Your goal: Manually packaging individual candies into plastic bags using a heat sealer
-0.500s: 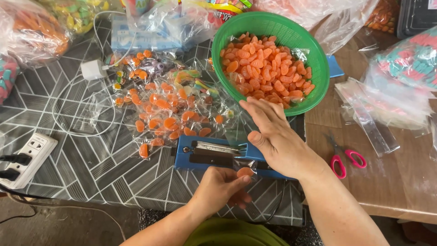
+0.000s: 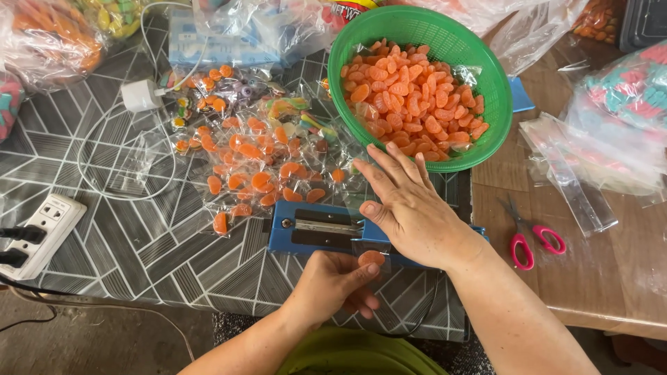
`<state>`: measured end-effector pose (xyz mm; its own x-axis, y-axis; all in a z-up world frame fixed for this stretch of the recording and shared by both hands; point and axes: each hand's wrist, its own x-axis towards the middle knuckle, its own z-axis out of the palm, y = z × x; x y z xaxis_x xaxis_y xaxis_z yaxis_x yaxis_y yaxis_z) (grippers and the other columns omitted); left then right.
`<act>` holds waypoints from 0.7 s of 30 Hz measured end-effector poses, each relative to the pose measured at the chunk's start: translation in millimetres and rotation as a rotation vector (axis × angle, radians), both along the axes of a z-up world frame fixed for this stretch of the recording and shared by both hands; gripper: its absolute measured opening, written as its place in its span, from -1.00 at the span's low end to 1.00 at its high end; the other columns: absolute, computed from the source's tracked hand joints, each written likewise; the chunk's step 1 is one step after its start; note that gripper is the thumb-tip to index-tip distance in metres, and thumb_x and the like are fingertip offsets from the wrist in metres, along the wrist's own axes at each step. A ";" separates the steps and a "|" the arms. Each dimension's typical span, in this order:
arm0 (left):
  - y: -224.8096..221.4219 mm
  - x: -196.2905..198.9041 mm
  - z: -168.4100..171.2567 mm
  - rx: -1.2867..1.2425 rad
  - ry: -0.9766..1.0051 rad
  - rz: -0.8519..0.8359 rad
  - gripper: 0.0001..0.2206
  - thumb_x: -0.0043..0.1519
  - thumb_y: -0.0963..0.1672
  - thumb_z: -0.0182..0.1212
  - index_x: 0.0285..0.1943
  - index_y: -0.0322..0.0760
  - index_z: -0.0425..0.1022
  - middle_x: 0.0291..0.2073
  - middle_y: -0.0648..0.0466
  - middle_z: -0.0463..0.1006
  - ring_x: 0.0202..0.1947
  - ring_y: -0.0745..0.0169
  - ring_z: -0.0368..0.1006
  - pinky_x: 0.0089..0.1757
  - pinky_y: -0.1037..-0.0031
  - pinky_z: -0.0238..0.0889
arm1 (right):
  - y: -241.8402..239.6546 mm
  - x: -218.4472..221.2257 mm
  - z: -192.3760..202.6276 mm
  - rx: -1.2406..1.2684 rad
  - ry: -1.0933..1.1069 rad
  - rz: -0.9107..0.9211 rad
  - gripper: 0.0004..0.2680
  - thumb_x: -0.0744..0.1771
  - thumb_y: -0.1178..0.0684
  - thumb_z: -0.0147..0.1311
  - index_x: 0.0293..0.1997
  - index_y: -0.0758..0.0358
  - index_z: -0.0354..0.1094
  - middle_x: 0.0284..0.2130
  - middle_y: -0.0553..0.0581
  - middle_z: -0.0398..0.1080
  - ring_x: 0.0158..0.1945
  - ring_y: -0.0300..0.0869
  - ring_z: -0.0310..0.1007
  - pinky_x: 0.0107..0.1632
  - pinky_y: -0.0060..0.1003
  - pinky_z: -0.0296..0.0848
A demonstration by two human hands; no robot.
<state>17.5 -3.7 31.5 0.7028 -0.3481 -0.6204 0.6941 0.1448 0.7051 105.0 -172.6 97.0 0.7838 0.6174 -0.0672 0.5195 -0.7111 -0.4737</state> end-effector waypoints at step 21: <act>5.5 -2.4 -11.6 -0.001 -0.117 0.056 -0.64 0.29 -0.02 0.24 -0.11 -0.52 0.66 -0.55 -0.23 0.67 -0.66 0.05 0.58 -0.61 0.53 0.29 | -1.7 1.4 -5.7 0.001 -0.020 -0.012 -0.50 0.42 -0.31 -0.45 0.55 0.04 -0.09 0.55 0.17 -0.27 0.60 0.08 -0.54 0.46 0.20 -0.57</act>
